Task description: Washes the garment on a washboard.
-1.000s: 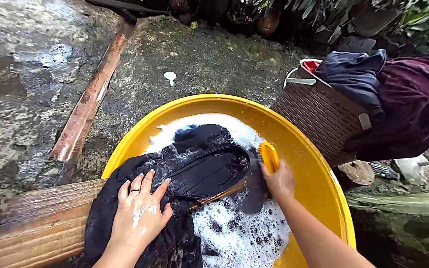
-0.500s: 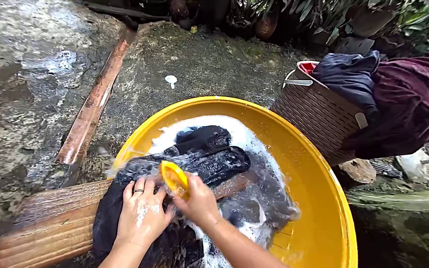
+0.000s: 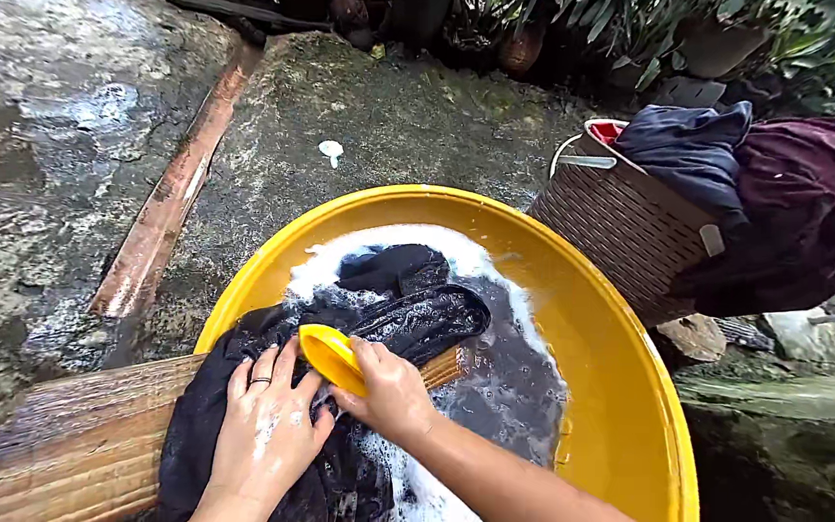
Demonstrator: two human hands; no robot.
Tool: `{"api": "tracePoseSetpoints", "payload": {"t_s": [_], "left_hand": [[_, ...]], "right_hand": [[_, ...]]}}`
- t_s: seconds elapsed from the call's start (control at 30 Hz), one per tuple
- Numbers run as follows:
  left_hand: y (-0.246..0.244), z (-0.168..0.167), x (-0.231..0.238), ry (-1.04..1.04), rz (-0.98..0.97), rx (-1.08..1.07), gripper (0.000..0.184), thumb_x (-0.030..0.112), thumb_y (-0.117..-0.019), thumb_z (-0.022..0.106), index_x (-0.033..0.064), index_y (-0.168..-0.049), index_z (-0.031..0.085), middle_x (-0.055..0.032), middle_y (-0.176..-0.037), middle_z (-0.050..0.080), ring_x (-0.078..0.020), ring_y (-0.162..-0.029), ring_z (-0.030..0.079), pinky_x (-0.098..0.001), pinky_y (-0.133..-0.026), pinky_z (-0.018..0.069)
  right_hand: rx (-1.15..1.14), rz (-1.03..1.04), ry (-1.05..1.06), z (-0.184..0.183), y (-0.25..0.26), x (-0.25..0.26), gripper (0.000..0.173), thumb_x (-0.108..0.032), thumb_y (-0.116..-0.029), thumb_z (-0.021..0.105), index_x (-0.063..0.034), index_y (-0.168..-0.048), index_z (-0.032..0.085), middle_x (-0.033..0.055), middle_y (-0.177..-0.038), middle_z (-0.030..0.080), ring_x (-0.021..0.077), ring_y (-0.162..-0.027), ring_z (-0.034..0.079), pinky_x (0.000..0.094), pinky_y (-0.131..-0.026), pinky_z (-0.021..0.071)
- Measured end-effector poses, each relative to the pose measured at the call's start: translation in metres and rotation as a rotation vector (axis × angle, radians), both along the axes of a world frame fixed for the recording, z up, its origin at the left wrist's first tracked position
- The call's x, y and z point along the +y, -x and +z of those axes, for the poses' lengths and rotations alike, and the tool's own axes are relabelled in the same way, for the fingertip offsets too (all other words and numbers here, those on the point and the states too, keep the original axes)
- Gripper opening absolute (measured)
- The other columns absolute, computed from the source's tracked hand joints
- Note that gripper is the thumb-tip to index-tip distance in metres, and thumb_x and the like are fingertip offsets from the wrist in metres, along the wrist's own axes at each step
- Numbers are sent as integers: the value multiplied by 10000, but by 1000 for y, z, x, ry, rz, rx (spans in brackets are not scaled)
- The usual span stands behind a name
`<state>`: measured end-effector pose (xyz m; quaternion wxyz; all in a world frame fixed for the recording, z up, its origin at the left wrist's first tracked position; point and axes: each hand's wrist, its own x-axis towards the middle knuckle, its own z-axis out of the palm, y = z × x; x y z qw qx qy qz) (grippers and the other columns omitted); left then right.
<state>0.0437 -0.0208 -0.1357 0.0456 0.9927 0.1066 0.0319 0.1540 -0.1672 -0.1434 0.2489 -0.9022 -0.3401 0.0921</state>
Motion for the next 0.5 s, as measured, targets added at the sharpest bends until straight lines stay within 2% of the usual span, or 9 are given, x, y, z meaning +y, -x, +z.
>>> {"api": "tracePoseSetpoints", "payload": {"t_s": [0.03,0.1,0.2,0.27,0.3,0.37,0.4,0.43,0.5], "left_hand": [[1,0,0,3,-9,2,462,479,-823,623,238,-1188,774,-166,-1473,571,-418,-1354,536,-660,-1118,347],[1,0,0,3,-15,14,500,474,-842,585,291,-1284,733,-156,-1492,556,-413,-1355,536,-648,-1110,356],[-1,3,-1,-8,-1,7,504,480,-835,587,320,-1292,725,-153,-1473,576,-408,-1324,561,-630,-1057,399],[-2,4,-3,-12,16,35,507,483,-830,598,333,-1298,720,-137,-1483,570,-396,-1332,555,-618,-1054,401],[-3,5,-5,-5,21,48,507,477,-829,607,331,-1302,718,-137,-1489,565,-399,-1338,548,-622,-1059,395],[-5,7,-6,0,27,67,513,471,-825,621,330,-1309,713,-138,-1494,560,-399,-1344,543,-622,-1064,390],[-4,9,-6,-2,33,89,517,475,-833,624,331,-1323,703,-134,-1505,549,-397,-1357,532,-621,-1075,381],[-4,9,-6,-4,37,108,521,478,-839,623,333,-1335,694,-131,-1515,540,-395,-1367,523,-619,-1085,371],[-3,10,-8,-10,40,121,533,484,-844,620,333,-1351,683,-122,-1525,532,-392,-1378,512,-620,-1105,353]], "right_hand": [[0,15,27,-6,-12,-9,597,-463,-885,758,-70,-1324,662,164,-1052,735,327,-890,742,526,-744,613],[21,-114,152,-23,-61,-48,597,-431,-917,745,-69,-1373,615,199,-1147,718,381,-968,733,592,-792,599],[60,-445,361,-41,-137,-111,626,-420,-950,716,-34,-1415,558,280,-1244,668,482,-1073,687,685,-859,545],[124,-566,453,-37,-163,-125,630,-449,-964,691,-18,-1398,539,302,-1227,659,494,-1102,672,681,-883,533],[189,-641,387,-31,-171,-126,618,-437,-975,683,-4,-1396,549,313,-1223,659,499,-1130,658,682,-919,518],[381,-823,38,-26,-178,-125,562,-413,-1005,656,35,-1339,596,326,-1201,654,485,-1129,640,668,-958,493],[487,-859,-98,-30,-177,-124,554,-435,-1021,627,27,-1326,601,308,-1186,651,451,-1075,647,639,-922,511],[584,-842,-150,-34,-174,-124,548,-456,-1030,606,3,-1331,594,291,-1170,649,425,-1012,656,612,-867,535],[662,-787,-106,-43,-164,-120,520,-468,-1026,612,-32,-1310,607,258,-1131,666,383,-947,675,563,-826,560]]}}
